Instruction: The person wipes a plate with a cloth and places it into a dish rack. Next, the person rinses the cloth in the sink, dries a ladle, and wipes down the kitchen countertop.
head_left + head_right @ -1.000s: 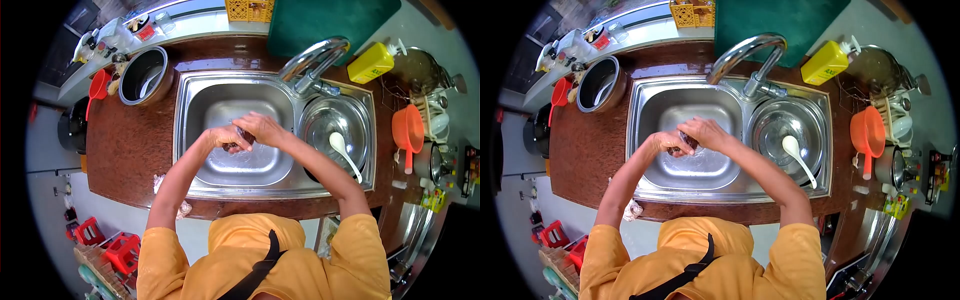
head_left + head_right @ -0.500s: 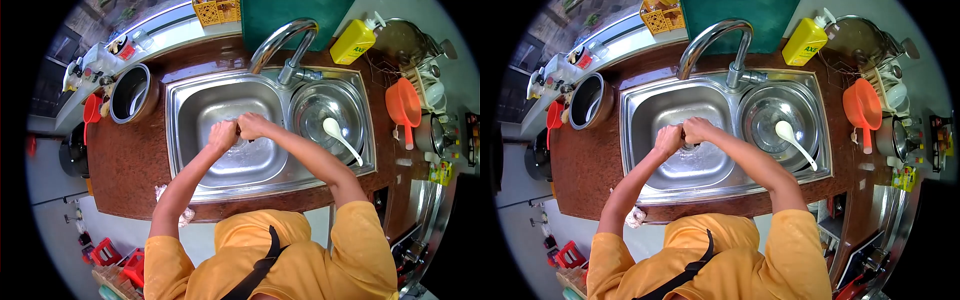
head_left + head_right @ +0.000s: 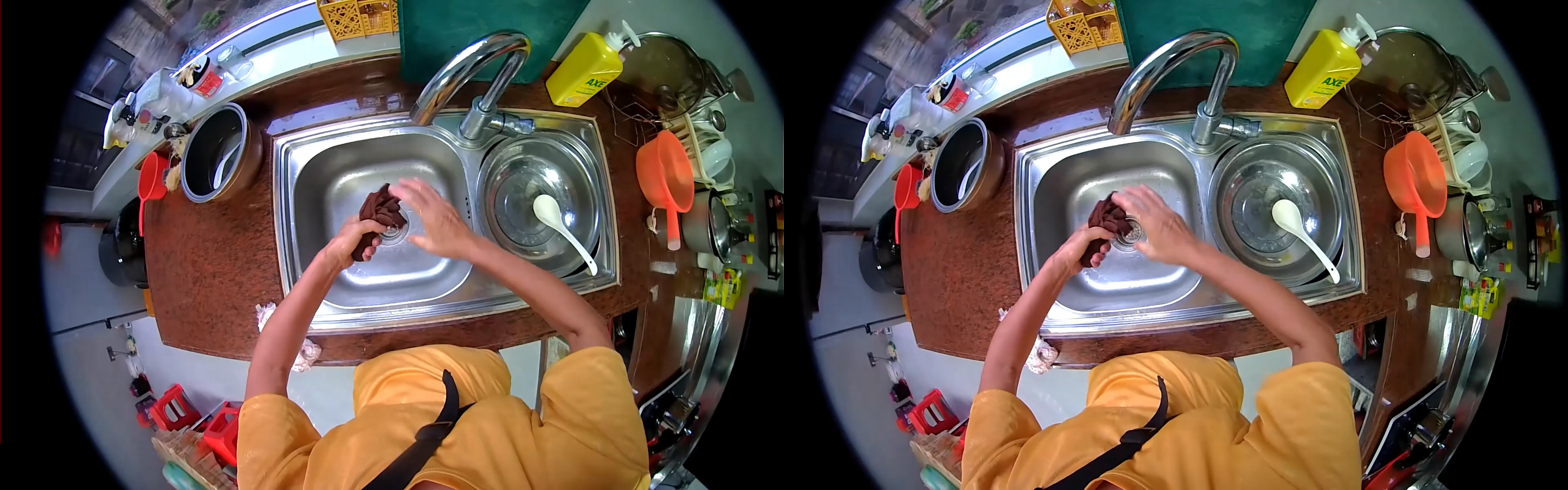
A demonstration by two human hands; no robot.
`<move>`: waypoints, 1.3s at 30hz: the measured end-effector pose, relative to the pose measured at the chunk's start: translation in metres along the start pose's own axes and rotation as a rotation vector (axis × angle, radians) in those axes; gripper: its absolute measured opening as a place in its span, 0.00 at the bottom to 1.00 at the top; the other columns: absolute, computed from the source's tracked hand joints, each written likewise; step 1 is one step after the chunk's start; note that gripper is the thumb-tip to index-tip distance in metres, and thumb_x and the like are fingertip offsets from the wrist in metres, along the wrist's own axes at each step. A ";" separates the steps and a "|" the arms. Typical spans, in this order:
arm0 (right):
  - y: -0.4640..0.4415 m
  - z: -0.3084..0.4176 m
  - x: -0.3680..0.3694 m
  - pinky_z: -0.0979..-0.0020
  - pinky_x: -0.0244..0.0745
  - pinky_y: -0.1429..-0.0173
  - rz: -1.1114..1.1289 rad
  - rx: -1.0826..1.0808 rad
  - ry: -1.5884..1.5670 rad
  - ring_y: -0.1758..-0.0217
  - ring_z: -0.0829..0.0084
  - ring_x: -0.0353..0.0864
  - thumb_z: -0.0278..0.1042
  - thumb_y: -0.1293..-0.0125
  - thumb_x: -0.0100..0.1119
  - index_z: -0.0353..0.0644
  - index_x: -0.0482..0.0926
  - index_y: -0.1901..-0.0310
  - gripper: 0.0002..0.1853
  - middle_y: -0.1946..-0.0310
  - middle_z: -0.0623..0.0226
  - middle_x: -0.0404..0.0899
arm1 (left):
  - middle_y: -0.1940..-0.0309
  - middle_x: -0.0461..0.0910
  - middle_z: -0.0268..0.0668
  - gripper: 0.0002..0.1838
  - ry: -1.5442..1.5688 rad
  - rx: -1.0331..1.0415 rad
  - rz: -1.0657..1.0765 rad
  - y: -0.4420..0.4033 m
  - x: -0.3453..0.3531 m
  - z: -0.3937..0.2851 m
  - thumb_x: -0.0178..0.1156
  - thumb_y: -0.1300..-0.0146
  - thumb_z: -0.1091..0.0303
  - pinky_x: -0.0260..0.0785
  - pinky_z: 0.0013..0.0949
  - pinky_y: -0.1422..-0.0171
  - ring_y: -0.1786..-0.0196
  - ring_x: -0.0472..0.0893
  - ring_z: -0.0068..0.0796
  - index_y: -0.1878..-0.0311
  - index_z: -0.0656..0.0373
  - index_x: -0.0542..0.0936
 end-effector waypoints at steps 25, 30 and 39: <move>-0.027 0.013 0.029 0.57 0.77 0.72 0.219 0.038 0.291 0.75 0.53 0.81 0.29 0.56 0.59 0.37 0.75 0.76 0.06 0.79 0.50 0.79 | 0.85 0.74 0.42 0.07 -0.928 0.305 0.065 0.015 0.043 -0.052 0.64 0.52 0.73 0.62 0.33 0.80 0.83 0.74 0.33 0.76 0.64 0.75; -0.022 -0.013 0.034 0.56 0.77 0.63 0.244 0.323 0.207 0.70 0.50 0.81 0.27 0.55 0.57 0.35 0.78 0.74 0.06 0.77 0.47 0.79 | 0.71 0.78 0.54 0.08 -1.435 0.506 -0.266 0.023 0.051 -0.084 0.59 0.53 0.71 0.72 0.43 0.60 0.65 0.78 0.53 0.69 0.64 0.79; 0.009 -0.047 0.064 0.54 0.73 0.51 0.219 0.848 -0.221 0.58 0.46 0.79 0.31 0.52 0.55 0.30 0.80 0.70 0.12 0.68 0.43 0.79 | 0.79 0.79 0.47 0.07 -1.762 0.763 -0.280 -0.001 0.049 -0.070 0.54 0.47 0.66 0.71 0.45 0.69 0.73 0.80 0.48 0.70 0.59 0.73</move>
Point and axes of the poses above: each hand's wrist, its own y-axis away from the middle knuckle, its own x-axis out of the palm, z = x × y, the point moved 9 cm from there along -y, towards the middle knuckle
